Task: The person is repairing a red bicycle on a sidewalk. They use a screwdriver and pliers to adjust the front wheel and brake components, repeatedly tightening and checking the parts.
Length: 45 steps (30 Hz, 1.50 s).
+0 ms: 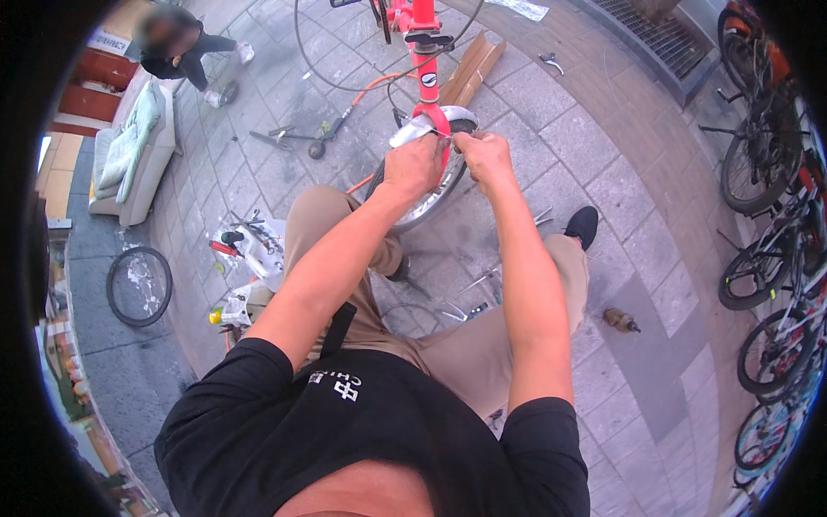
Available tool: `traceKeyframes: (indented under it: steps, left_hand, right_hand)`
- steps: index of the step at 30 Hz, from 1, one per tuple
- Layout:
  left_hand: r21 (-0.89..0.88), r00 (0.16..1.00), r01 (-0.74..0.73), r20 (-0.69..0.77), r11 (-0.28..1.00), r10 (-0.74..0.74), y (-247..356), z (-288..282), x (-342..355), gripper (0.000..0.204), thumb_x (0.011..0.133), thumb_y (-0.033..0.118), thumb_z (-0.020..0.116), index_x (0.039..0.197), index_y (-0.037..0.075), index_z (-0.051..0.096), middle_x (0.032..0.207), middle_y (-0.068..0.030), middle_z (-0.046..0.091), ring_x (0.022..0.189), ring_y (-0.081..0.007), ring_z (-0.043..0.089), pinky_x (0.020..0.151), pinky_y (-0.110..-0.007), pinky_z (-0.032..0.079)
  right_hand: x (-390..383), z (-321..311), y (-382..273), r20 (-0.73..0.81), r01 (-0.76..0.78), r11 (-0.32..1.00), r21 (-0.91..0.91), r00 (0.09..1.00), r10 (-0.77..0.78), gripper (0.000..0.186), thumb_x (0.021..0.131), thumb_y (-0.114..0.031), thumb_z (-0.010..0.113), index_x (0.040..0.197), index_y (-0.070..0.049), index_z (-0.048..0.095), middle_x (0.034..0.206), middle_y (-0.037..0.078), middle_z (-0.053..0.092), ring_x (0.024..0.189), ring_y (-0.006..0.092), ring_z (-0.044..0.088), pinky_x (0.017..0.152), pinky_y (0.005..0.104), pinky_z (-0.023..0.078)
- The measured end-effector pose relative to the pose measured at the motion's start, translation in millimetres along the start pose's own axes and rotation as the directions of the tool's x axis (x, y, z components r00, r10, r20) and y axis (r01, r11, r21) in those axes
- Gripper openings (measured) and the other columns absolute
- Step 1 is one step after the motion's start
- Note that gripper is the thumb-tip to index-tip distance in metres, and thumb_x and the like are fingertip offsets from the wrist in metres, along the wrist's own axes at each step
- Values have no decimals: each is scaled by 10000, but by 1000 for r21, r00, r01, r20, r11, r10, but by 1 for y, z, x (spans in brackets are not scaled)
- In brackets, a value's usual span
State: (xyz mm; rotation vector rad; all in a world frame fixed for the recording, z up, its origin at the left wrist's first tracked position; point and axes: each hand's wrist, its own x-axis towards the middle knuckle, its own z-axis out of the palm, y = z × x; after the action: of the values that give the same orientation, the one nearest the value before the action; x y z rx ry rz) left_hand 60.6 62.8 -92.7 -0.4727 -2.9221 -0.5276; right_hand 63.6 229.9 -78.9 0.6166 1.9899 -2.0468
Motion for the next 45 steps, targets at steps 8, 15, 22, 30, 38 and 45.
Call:
traceKeyframes:
  steps: [8, 15, 22, 30, 38, 45]
  left_hand:
    - [-154, 990, 138, -16, 978, -142, 2, 4, -9, 317, 1020, 372, 646, 1072, 63, 698, 949, -203, 759, 875, -425, 740, 738, -514, 580]
    - [-422, 979, 74, -143, 903, -147, -5, 20, -8, 258, 956, 292, 708, 1036, 47, 695, 1004, -197, 754, 904, -434, 725, 786, -535, 575]
    - [-316, 980, 194, 100, 929, -171, 4, 9, 0, 393, 978, 393, 652, 1154, 51, 730, 1083, -205, 757, 1034, -403, 725, 902, -500, 567]
    - [-635, 976, 175, 14, 752, -215, -108, -178, 12, 345, 1025, 256, 703, 1271, 14, 699, 965, -115, 755, 784, -188, 733, 714, -342, 591]
    - [-775, 664, 445, -51, 450, -746, -251, -160, -138, 302, 1043, 251, 670, 1161, -27, 692, 955, -81, 764, 793, -155, 766, 578, -275, 513]
    - [-660, 346, 736, 557, -150, -755, -257, -6, -302, 336, 1034, 260, 677, 1223, -18, 676, 1016, -85, 743, 793, -187, 756, 586, -307, 521]
  right_hand:
    - [-3, 4, 8, -10, 7, 999, -36, 1000, -7, 273, 836, -267, 747, 797, -1, 696, 602, -12, 468, 459, 116, 386, 421, 335, 271]
    - [1, 2, 10, 5, -29, 1000, 2, 1000, 29, 256, 816, -270, 724, 789, -15, 715, 638, 18, 535, 487, 128, 434, 441, 342, 320]
    - [15, -20, 24, -18, 173, 885, -432, 980, -200, 461, 909, -408, 733, 1037, 32, 788, 912, 179, 776, 826, 270, 730, 747, 412, 550]
    - [-12, -56, 23, 185, 410, 622, -667, 900, -395, 435, 1018, -363, 663, 1244, 0, 741, 1176, 204, 772, 1083, 291, 744, 958, 383, 549]
    - [-33, -123, -2, 213, 325, 381, -866, 928, -307, 400, 1057, -291, 651, 1276, 37, 715, 1207, 224, 756, 1136, 250, 710, 1027, 372, 508]
    - [-67, -213, -117, 145, 190, 163, -968, 957, -250, 349, 1091, -201, 616, 1320, 52, 686, 1270, 180, 735, 1181, 206, 668, 1062, 326, 477]
